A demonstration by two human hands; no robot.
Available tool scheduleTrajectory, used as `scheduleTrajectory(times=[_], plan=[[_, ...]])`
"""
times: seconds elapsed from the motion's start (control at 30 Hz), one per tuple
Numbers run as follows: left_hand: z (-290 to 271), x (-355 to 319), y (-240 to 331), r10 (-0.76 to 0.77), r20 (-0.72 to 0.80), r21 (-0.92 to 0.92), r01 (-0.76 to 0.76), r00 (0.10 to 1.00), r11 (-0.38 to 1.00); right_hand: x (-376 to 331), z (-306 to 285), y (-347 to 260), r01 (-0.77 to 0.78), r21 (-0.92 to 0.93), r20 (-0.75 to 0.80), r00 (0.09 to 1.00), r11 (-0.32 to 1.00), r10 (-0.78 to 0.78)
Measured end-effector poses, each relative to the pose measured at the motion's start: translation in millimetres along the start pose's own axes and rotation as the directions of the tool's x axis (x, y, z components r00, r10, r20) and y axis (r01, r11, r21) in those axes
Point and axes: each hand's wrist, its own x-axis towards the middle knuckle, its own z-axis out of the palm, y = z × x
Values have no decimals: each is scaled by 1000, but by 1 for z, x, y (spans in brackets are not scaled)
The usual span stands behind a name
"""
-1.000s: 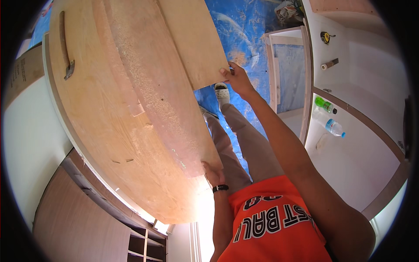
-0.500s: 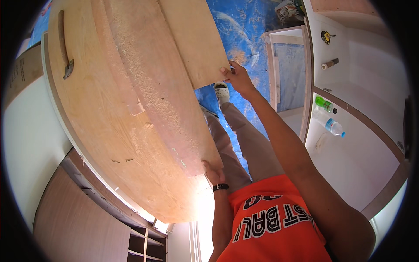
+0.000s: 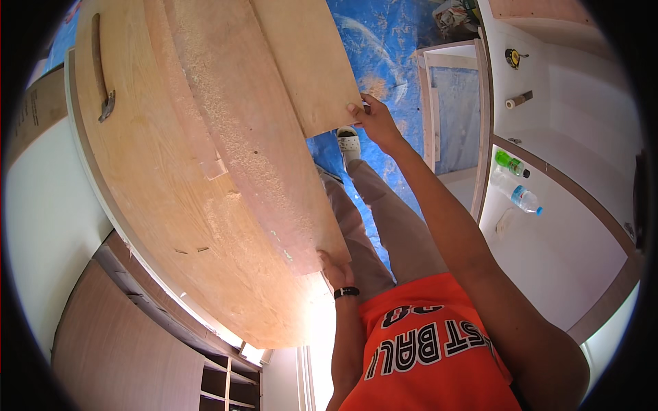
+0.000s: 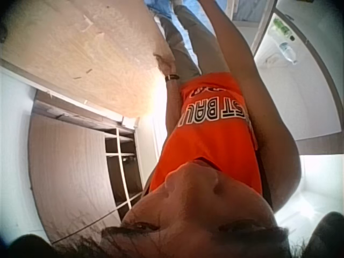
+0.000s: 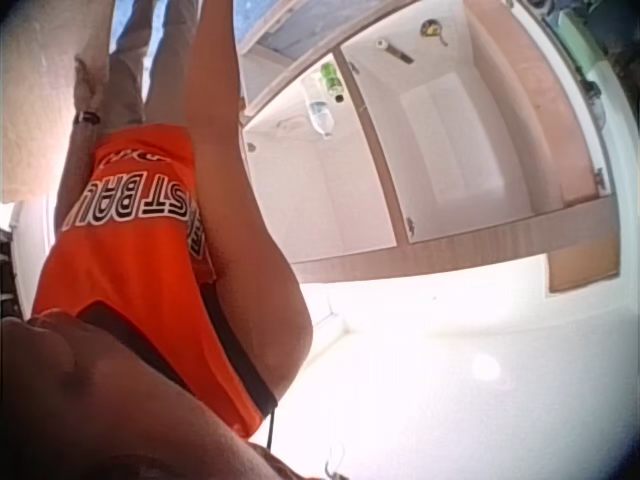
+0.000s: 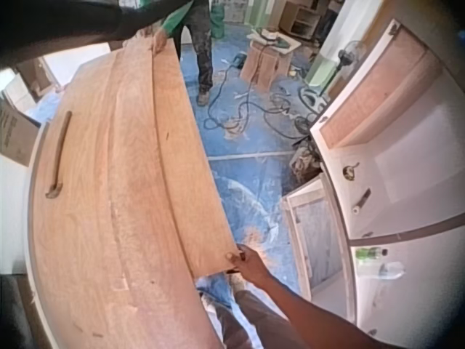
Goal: The person positions and aligns wooden panels on a workbench while a coworker uses a drill. The person then uses a circular saw to cut a wooden board and later uses a drill to fasten a smaller wooden piece onto a larger panel. The task involves collaborative carpentry work in a room under renovation.
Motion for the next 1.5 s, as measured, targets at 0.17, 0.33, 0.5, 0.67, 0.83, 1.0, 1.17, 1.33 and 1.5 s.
scheduleTrajectory(times=[0.17,0.33,0.5,0.67,0.83,1.0,1.17,1.33,1.5], plan=[[1,-2,0,15,-29,-33,-16,999,999,0,-1,-1,14,2,8,1000,1000,-14],[-2,1,0,-28,-1,-45,28,1000,999,2,-1,2,13,0,-7,1000,1000,-13],[-5,2,-2,-6,17,-43,7,1000,999,-1,0,-2,9,-9,-4,1000,1000,-9],[-5,2,-1,-13,11,-44,14,1000,999,1,-1,0,17,-4,3,1000,1000,-17],[6,-5,1,-11,-41,-16,10,999,1000,0,0,1,12,-7,-6,1000,1000,-12],[0,-1,-4,-14,-3,-37,14,1000,999,0,2,2,19,1,0,1000,1000,-19],[-1,-1,-5,3,6,-43,-3,1000,999,2,0,2,11,-10,8,1000,1000,-11],[1,-3,-5,22,-4,-46,-22,1000,999,2,-1,3,23,4,18,1000,1000,-24],[-2,-1,-3,15,2,-72,-14,1000,997,-1,-1,-1,20,32,20,1000,999,-20]])
